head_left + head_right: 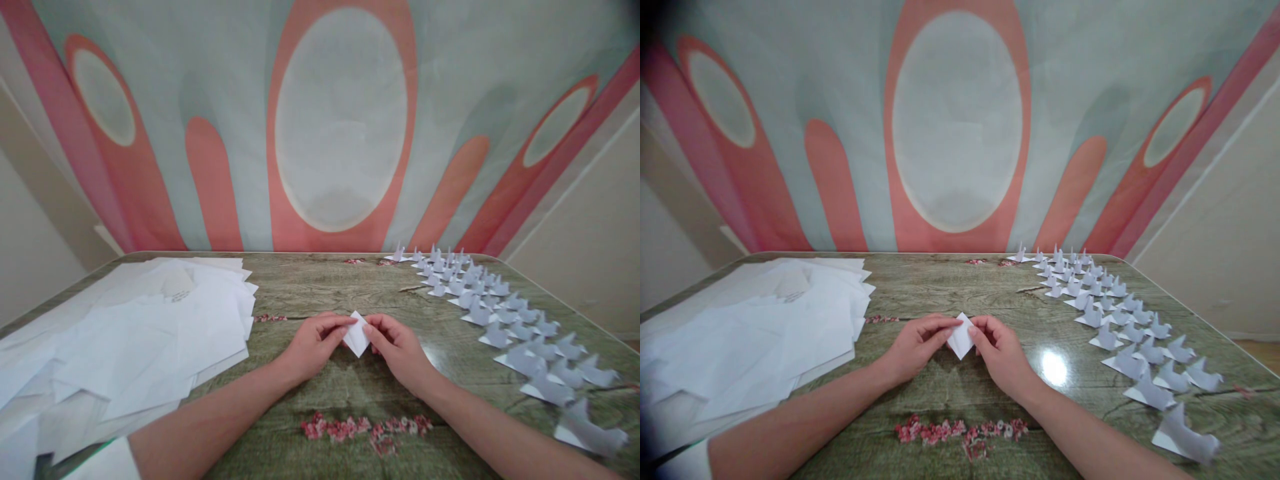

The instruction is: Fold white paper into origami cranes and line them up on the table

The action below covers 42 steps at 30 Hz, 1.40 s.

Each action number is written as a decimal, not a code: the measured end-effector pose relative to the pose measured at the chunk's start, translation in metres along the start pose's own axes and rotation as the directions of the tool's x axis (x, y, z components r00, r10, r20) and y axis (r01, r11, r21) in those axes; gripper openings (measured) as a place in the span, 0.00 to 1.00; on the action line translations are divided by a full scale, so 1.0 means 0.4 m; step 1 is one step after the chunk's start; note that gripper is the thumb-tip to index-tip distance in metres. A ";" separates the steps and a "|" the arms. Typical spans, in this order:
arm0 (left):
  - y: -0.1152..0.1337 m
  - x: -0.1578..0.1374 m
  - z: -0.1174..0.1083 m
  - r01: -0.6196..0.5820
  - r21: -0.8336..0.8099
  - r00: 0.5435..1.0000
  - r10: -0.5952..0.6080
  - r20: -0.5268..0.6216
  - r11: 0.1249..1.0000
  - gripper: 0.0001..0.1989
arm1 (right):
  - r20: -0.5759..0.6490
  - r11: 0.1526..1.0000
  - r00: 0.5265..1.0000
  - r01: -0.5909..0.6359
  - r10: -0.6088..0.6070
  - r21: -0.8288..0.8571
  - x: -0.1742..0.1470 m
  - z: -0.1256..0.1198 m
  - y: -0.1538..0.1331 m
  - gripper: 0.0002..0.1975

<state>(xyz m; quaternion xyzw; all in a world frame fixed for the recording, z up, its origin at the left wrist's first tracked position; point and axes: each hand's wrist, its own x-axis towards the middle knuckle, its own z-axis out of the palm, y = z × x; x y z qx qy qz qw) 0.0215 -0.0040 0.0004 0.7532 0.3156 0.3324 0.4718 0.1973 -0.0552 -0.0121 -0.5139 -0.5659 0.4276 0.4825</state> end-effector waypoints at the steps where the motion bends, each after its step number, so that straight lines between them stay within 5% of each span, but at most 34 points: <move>1: 0.001 0.000 -0.001 -0.002 0.019 1.000 0.002 0.002 1.000 0.12 | -0.005 1.000 1.000 0.002 -0.002 0.012 0.001 0.000 0.001 0.14; 17: 0.004 0.009 -0.014 0.174 -0.168 0.984 -0.178 -0.008 0.970 0.15 | 0.022 0.995 1.000 0.019 -0.022 0.102 -0.010 -0.017 -0.011 0.16; 26: 0.004 0.008 -0.014 0.161 -0.170 0.987 -0.161 0.014 0.972 0.15 | 0.007 0.991 1.000 -0.002 0.001 0.136 -0.008 -0.014 -0.004 0.15; 35: -0.020 0.009 -0.003 0.032 -0.179 0.998 -0.020 0.068 0.983 0.18 | -0.080 0.997 0.997 -0.016 0.022 0.077 0.001 0.004 -0.003 0.14; 42: -0.018 0.001 0.006 0.018 -0.142 0.997 -0.007 0.076 0.990 0.18 | -0.023 0.999 0.999 0.033 -0.033 0.012 -0.002 0.009 0.001 0.14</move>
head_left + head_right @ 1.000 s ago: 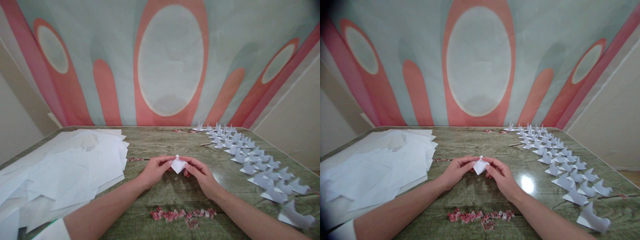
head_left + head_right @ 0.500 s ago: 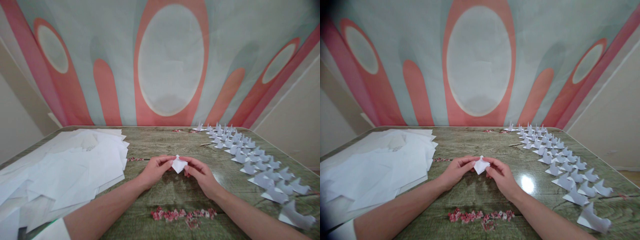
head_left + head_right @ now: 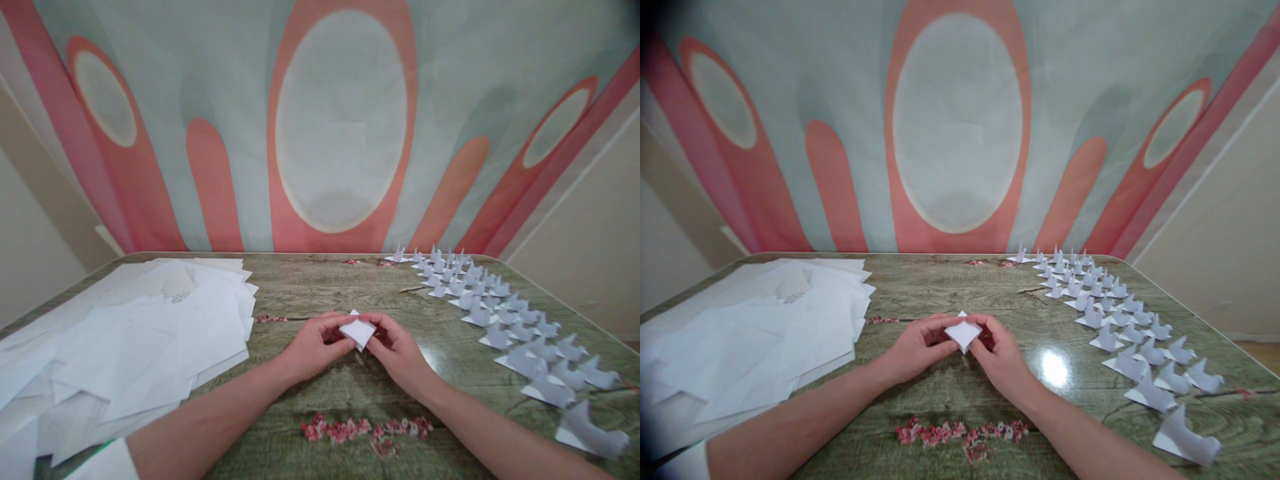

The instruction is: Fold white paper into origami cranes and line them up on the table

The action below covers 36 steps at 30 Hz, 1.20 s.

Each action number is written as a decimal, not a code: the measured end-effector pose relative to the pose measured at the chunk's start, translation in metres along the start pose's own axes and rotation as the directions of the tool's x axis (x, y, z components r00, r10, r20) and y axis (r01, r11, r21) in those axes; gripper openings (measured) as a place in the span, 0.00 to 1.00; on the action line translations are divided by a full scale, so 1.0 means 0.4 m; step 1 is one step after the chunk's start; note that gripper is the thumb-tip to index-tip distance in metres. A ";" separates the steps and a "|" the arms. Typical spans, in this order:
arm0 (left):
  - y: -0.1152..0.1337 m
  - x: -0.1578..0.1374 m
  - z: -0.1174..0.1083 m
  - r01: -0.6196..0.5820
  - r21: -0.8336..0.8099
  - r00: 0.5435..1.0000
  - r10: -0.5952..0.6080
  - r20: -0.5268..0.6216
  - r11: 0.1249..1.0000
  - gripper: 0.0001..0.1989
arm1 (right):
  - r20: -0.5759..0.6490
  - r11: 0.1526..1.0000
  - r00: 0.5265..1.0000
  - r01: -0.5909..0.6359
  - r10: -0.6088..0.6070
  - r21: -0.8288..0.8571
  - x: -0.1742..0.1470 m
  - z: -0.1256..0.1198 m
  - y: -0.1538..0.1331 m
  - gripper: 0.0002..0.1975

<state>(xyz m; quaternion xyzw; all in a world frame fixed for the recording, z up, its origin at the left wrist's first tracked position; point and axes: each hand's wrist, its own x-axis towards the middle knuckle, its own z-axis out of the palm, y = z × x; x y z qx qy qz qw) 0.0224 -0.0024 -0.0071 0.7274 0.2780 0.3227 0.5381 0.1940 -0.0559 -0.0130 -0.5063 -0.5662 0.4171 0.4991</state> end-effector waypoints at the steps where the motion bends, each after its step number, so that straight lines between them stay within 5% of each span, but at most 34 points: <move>1: 0.000 0.000 0.001 0.003 0.012 1.000 -0.003 -0.005 1.000 0.19 | 0.009 1.000 1.000 0.005 -0.005 -0.010 -0.001 0.000 0.001 0.14; 7: 0.006 -0.002 0.012 0.020 0.046 1.000 -0.019 -0.021 0.999 0.25 | 0.021 0.996 0.997 0.070 -0.069 -0.046 -0.005 0.006 0.002 0.14; 13: 0.036 -0.015 0.019 -0.074 0.393 0.995 0.094 -0.032 0.917 0.19 | 0.003 0.987 0.996 0.087 -0.087 -0.132 -0.007 0.009 0.003 0.11; 17: 0.037 -0.019 0.024 -0.108 0.485 0.990 0.138 -0.026 0.868 0.17 | -0.014 0.986 0.996 0.080 -0.082 -0.145 -0.003 0.013 0.011 0.10; 22: 0.030 -0.030 0.042 -0.137 0.483 0.979 0.193 -0.069 0.865 0.23 | -0.042 0.993 0.997 0.061 -0.065 -0.104 -0.006 0.028 -0.001 0.08; 36: 0.038 -0.034 0.063 -0.075 0.388 0.994 0.099 -0.044 0.919 0.27 | -0.119 0.987 0.992 -0.031 0.050 0.158 -0.018 0.039 -0.030 0.10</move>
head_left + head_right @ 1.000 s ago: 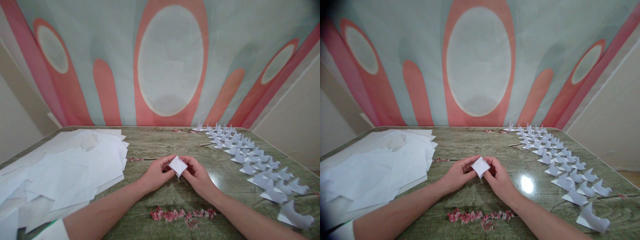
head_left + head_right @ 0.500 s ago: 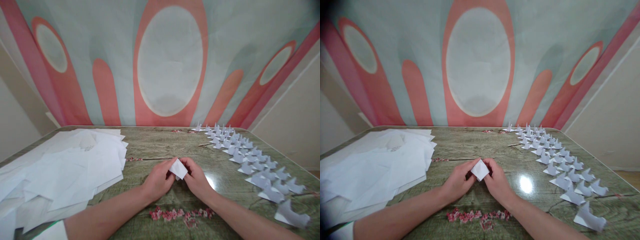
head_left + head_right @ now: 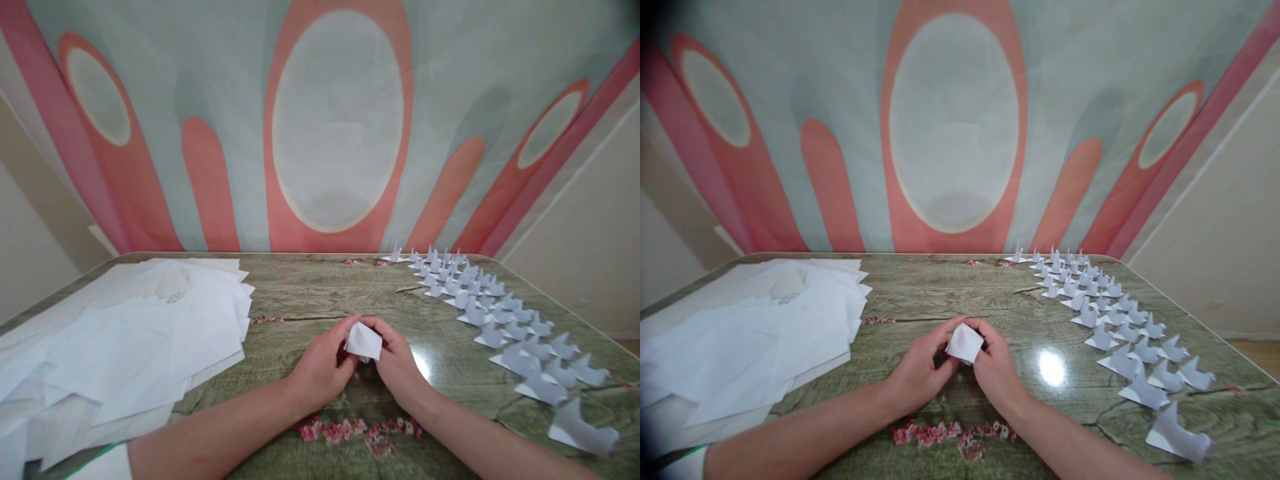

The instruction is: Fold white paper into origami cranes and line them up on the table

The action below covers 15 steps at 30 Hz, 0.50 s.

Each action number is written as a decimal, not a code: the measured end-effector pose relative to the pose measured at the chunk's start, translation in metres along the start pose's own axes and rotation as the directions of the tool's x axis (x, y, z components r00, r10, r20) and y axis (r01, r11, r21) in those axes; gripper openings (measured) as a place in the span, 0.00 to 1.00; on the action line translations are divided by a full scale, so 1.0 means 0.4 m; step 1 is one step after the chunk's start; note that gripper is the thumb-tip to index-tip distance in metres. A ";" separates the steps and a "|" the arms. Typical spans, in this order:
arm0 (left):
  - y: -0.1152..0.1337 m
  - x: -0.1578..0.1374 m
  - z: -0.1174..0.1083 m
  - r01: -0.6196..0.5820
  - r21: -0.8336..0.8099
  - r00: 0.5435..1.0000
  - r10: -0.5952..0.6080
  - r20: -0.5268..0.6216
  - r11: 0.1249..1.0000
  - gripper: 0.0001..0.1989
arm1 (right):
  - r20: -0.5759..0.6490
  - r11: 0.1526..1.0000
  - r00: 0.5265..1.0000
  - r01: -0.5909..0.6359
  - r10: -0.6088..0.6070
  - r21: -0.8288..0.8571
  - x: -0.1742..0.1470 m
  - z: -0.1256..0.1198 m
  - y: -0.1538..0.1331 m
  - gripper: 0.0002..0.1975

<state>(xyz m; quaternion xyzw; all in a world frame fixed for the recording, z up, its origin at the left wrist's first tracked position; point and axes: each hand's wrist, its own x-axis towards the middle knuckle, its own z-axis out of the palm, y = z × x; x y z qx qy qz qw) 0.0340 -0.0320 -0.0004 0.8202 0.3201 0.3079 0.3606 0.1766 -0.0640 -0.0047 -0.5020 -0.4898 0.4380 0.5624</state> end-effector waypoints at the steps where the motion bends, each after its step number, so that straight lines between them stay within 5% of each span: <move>1: 0.000 0.000 0.000 0.003 -0.003 1.000 -0.003 0.006 1.000 0.27 | 0.001 1.000 1.000 -0.007 0.007 0.009 0.000 0.000 0.000 0.10; 15: 0.002 0.000 -0.001 0.014 -0.199 0.999 -0.006 0.039 0.980 0.27 | 0.071 0.985 0.997 -0.051 0.040 0.162 -0.001 -0.002 -0.005 0.11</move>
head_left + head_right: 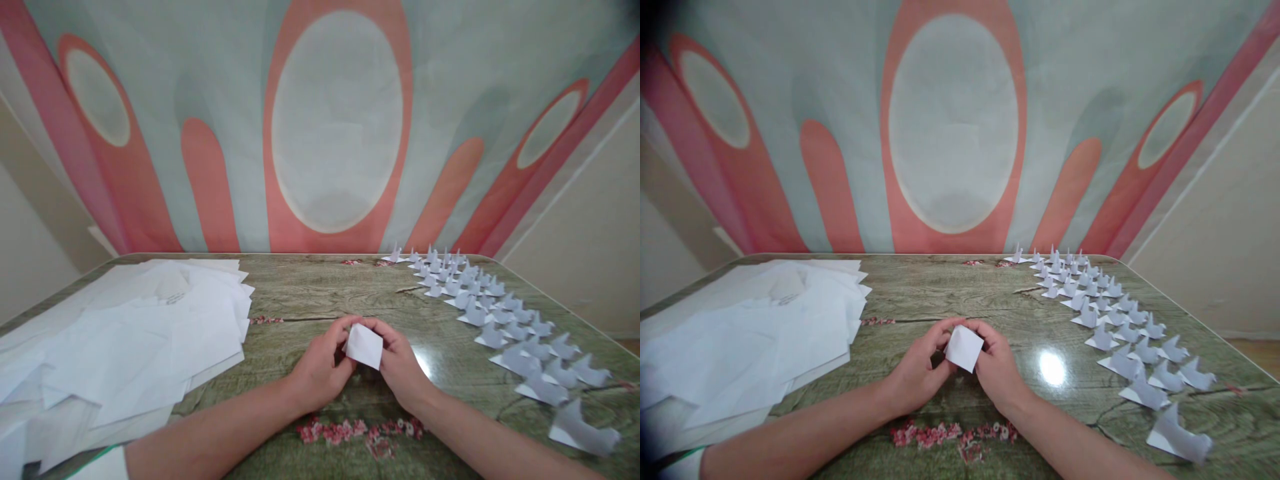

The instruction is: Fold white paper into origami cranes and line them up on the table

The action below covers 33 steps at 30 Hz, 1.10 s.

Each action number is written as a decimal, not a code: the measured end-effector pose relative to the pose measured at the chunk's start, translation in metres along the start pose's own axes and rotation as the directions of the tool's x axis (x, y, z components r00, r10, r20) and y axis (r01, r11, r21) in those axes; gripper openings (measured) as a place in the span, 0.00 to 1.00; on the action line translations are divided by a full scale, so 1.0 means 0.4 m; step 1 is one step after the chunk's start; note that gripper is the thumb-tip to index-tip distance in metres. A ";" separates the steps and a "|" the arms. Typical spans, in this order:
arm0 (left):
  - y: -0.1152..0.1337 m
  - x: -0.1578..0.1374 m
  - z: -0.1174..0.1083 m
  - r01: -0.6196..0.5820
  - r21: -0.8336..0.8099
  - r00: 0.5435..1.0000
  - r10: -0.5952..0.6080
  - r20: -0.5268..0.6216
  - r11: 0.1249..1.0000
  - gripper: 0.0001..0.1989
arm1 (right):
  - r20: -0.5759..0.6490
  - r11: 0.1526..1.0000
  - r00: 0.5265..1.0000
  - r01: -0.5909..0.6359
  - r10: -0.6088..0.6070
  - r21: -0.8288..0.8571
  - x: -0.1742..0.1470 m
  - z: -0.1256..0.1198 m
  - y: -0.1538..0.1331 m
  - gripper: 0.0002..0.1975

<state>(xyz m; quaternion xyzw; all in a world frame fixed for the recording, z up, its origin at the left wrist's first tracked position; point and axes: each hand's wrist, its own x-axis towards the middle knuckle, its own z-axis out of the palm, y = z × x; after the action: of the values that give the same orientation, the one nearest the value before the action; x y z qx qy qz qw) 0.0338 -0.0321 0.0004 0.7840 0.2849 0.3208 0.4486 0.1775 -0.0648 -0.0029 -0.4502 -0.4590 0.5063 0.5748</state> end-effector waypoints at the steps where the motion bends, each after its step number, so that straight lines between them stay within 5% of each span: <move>1: 0.000 0.000 0.000 0.003 -0.007 1.000 -0.003 -0.003 1.000 0.27 | 0.002 1.000 1.000 0.001 -0.001 -0.003 0.000 -0.001 0.002 0.12; 18: 0.004 0.001 -0.007 0.007 0.013 1.000 -0.007 -0.001 1.000 0.23 | -0.004 0.979 0.998 0.057 -0.059 -0.196 0.002 -0.006 0.017 0.13; 25: -0.031 0.015 -0.038 0.098 0.115 0.993 -0.089 -0.081 0.988 0.24 | 0.153 0.911 0.984 0.144 -0.091 -0.387 0.013 -0.046 0.006 0.23; 29: -0.039 0.021 -0.046 0.118 0.073 0.991 -0.112 -0.076 0.990 0.20 | 0.262 0.852 0.957 0.236 -0.122 -0.467 0.018 -0.072 -0.014 0.17; 33: -0.042 0.026 -0.060 0.072 0.208 0.996 -0.058 -0.075 0.975 0.16 | 0.281 0.829 0.951 0.256 -0.125 -0.497 0.026 -0.082 -0.008 0.15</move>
<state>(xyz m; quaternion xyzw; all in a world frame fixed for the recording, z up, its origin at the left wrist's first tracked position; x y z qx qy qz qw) 0.0195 -0.0047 -0.0023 0.8059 0.3580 0.3006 0.3633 0.2110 -0.0564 -0.0048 -0.4786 -0.6882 0.3503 0.4180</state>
